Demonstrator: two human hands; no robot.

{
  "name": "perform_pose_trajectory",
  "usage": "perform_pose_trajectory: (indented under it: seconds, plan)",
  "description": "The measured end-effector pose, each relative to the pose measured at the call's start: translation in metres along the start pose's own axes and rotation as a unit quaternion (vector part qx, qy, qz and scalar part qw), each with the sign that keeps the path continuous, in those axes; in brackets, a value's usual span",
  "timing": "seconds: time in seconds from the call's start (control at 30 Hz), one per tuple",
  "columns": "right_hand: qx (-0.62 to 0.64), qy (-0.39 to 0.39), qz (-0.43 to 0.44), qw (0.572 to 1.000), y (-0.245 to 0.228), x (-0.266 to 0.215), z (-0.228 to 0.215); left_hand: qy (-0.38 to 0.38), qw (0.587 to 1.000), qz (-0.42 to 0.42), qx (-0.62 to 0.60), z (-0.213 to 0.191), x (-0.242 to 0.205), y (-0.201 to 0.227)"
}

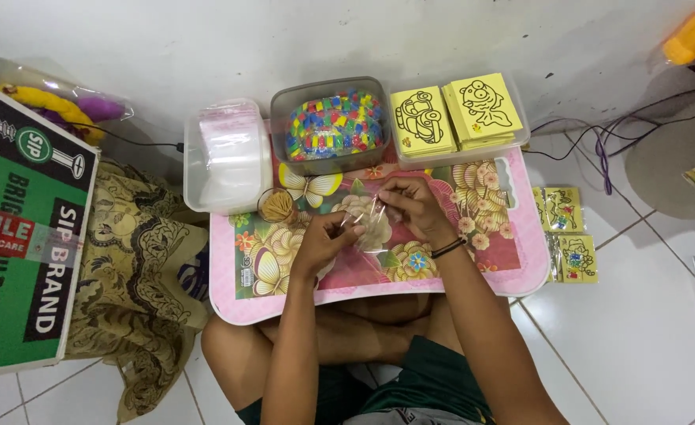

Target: The person places a sticker inside a small plastic bag by hand and then sets the bag down.

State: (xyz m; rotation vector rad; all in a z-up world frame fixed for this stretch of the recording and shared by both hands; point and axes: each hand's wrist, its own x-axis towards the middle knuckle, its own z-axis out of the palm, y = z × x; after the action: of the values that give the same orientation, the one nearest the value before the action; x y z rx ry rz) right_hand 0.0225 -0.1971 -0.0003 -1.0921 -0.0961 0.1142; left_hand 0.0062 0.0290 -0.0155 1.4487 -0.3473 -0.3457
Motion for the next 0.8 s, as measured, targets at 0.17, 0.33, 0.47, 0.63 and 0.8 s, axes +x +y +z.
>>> perform_pose_trajectory:
  seconds: [0.17,0.33,0.47,0.63,0.8]
  plan:
    - [-0.001,-0.009,-0.009,1.0,-0.007,-0.001,0.005,0.0,1.0,0.011,-0.008,0.0,0.001,-0.003]
    - [-0.011,-0.07,0.023,0.997,-0.026,-0.003,0.013,-0.005,1.0,0.008,-0.008,0.004,-0.003,0.013]
    - [-0.032,-0.094,0.047,0.994,-0.034,-0.007,0.014,-0.017,1.0,0.01,0.003,0.003,-0.003,0.013]
    - [-0.035,-0.083,0.054,0.994,-0.021,-0.003,-0.001,-0.047,0.999,0.01,0.016,0.001,-0.004,0.012]
    - [-0.018,-0.108,0.044,0.993,-0.017,0.002,-0.007,-0.056,0.997,0.015,0.052,0.002,-0.004,0.018]
